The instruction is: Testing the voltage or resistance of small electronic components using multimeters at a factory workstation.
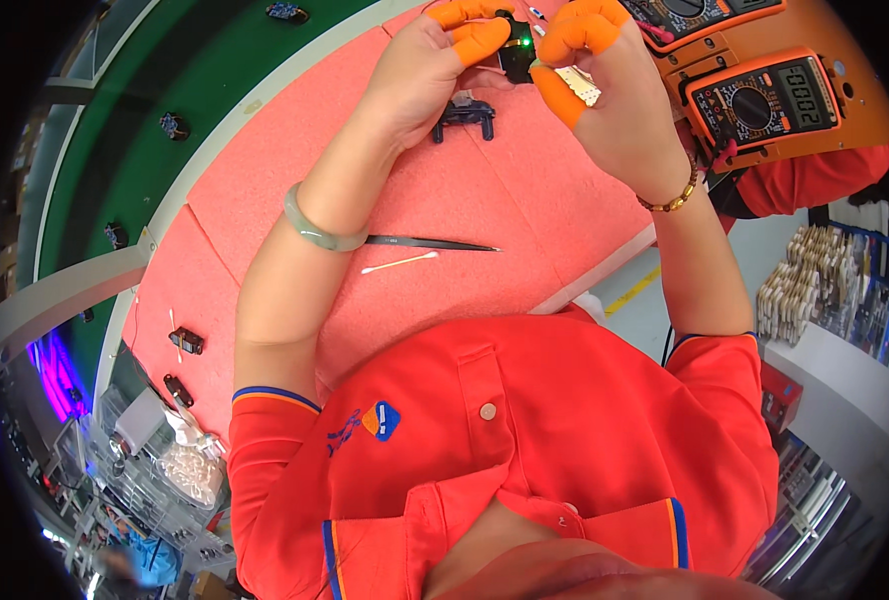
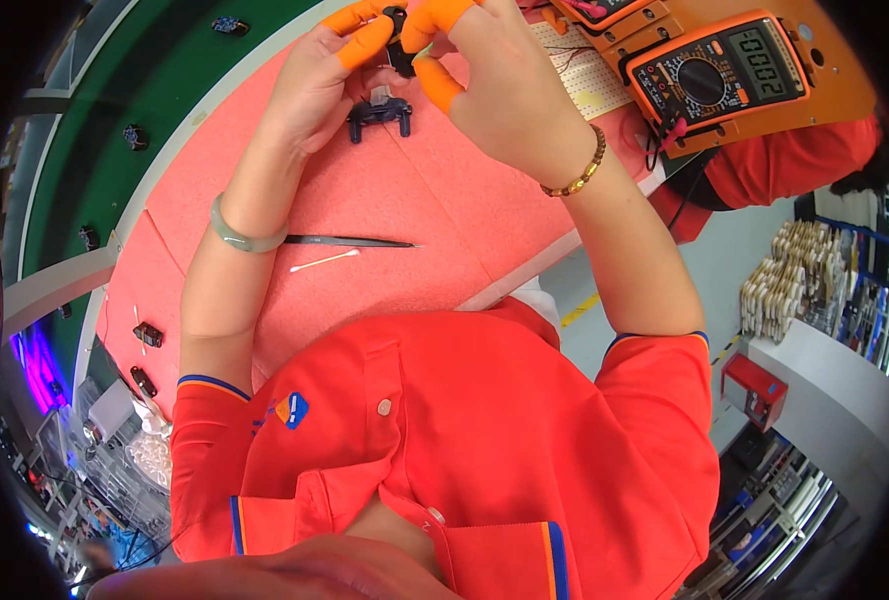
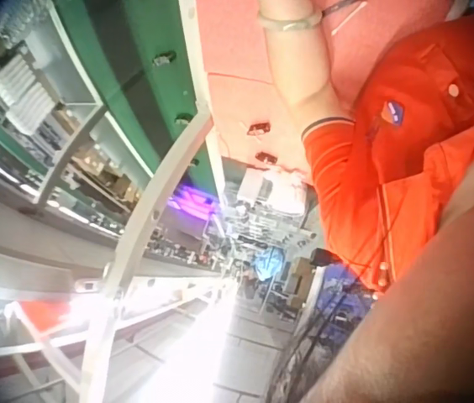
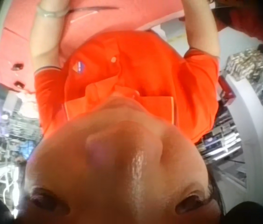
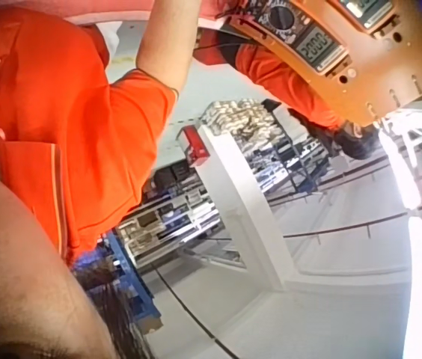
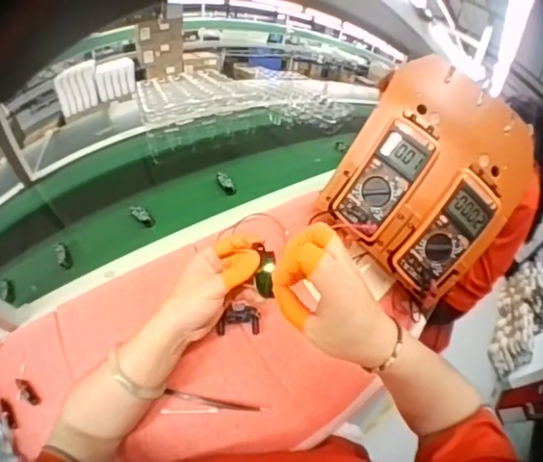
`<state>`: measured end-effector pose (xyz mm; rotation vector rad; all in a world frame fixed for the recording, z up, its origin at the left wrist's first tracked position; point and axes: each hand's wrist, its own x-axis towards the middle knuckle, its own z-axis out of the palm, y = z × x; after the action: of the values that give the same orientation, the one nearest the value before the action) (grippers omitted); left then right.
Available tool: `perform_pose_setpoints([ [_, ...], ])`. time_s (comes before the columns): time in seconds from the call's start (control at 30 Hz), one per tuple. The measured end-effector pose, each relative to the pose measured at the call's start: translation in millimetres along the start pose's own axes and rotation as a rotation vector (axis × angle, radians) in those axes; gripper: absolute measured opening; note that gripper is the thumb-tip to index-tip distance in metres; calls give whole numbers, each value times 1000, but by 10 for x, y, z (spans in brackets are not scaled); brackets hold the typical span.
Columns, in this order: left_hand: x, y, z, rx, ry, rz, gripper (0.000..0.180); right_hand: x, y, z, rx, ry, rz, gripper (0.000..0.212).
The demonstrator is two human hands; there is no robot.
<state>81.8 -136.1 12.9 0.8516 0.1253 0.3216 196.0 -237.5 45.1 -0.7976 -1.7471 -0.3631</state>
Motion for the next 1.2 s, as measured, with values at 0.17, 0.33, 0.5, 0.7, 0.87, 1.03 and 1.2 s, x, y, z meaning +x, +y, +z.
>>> perform_pose_setpoints([
  [0.17, 23, -28, 64, 313, 106, 172, 24, 96, -272, -19, 35, 66, 442, 22],
  [0.33, 4, -31, 108, 316, 93, 215, 29, 191, -480, -45, -58, -21, 1045, 25],
  [0.5, -26, -49, 147, 221, 66, 252, 31, 216, -502, -40, -78, -35, 1170, 26],
  [0.7, -60, -33, 189, 346, 37, 367, 31, 234, -404, -142, -55, -156, 1319, 24],
  [0.87, -40, -6, 83, 265, 86, 204, 31, 112, -348, -173, 410, 67, 1385, 21],
  [1.03, -45, -21, 61, 238, 92, 173, 29, -7, -326, -188, 468, 73, 1374, 27],
  [1.2, -57, 41, 163, 289, 102, 215, 25, 13, -344, -142, 423, 88, 1300, 33],
])
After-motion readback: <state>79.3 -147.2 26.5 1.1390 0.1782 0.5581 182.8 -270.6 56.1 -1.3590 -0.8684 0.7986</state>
